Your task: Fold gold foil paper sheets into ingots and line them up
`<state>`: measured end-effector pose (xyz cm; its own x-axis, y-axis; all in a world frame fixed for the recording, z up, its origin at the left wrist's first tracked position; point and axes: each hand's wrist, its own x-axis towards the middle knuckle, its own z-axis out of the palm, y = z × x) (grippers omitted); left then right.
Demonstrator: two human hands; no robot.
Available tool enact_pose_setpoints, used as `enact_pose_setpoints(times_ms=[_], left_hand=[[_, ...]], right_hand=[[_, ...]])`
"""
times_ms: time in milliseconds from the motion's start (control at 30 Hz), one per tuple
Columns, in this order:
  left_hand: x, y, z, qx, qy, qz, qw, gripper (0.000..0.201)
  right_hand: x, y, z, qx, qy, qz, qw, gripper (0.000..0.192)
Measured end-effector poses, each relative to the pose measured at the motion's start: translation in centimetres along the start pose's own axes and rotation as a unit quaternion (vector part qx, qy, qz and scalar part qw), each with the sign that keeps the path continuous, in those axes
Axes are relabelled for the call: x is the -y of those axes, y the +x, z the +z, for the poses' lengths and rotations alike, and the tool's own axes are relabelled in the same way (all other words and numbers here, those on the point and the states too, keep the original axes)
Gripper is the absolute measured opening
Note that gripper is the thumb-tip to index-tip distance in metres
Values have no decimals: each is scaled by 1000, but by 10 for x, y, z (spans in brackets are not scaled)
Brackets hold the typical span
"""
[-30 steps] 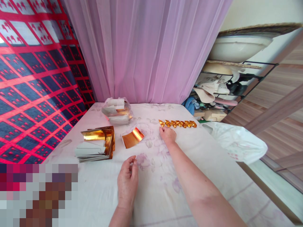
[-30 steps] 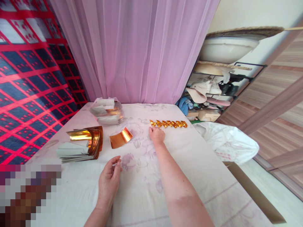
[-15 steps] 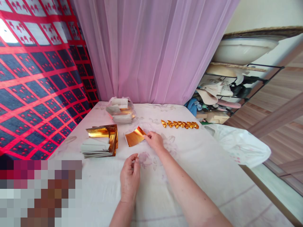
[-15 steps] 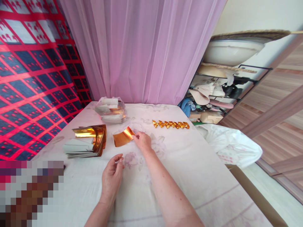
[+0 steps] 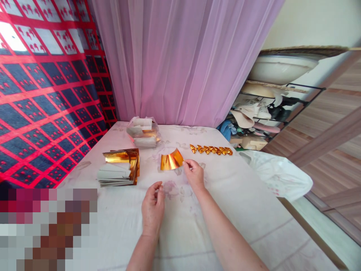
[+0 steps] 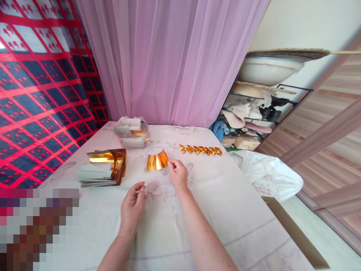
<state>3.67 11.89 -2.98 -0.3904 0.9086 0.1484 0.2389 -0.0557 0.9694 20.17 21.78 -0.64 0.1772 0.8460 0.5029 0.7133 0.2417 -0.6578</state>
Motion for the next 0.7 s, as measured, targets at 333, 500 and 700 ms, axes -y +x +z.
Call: enact_pose_setpoints(times_ms=[333, 500, 700], left_hand=[[-13, 1, -7, -10, -84, -53, 995, 47], [-13, 6, -11, -42, -121, -54, 990, 52], [-8, 13, -19, -50, -111, -27, 992, 60]], right_hand=[[19, -57, -70, -38, -13, -345, 938, 16], [18, -87, -85, 36, -34, -385, 922, 16], [16, -110, -93, 122, -15, -379, 917, 14]])
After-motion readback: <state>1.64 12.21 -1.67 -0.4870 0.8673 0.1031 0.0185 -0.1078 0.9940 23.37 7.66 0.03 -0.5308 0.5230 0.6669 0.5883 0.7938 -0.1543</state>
